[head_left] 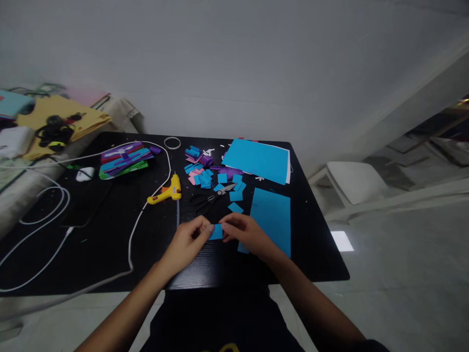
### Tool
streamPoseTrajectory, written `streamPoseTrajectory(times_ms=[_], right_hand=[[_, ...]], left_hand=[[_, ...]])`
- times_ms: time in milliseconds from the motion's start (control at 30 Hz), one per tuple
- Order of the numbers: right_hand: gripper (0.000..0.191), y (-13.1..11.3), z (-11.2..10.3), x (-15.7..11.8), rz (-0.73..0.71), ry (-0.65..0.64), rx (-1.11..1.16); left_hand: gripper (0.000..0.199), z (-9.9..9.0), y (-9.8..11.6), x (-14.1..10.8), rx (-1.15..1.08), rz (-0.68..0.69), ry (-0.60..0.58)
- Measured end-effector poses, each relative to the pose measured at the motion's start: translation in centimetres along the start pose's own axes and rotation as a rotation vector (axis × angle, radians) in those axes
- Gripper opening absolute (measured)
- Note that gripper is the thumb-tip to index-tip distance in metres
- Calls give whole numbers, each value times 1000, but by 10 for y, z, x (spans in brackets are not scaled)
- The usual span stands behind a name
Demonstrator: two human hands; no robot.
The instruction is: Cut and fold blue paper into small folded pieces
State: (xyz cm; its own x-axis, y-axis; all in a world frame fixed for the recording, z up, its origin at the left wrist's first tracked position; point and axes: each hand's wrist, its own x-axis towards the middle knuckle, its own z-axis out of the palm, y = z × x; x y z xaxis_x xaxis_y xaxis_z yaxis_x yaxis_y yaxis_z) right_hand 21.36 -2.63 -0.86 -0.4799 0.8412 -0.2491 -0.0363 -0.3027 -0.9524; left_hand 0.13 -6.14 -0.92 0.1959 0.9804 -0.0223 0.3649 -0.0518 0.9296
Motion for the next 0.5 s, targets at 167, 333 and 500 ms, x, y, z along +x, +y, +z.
streamPoseTrajectory(times_ms=[167, 333, 500], right_hand=[[25, 0, 4, -2, -22, -31, -184], [17, -5, -3, -2, -5, -40, -232], [20, -1, -10, -2, -31, 33, -231]], left_hand=[[35, -2, -1, -2, 76, 75, -128], [31, -6, 1, -2, 126, 146, -143], [31, -7, 3, 0, 116, 120, -116]])
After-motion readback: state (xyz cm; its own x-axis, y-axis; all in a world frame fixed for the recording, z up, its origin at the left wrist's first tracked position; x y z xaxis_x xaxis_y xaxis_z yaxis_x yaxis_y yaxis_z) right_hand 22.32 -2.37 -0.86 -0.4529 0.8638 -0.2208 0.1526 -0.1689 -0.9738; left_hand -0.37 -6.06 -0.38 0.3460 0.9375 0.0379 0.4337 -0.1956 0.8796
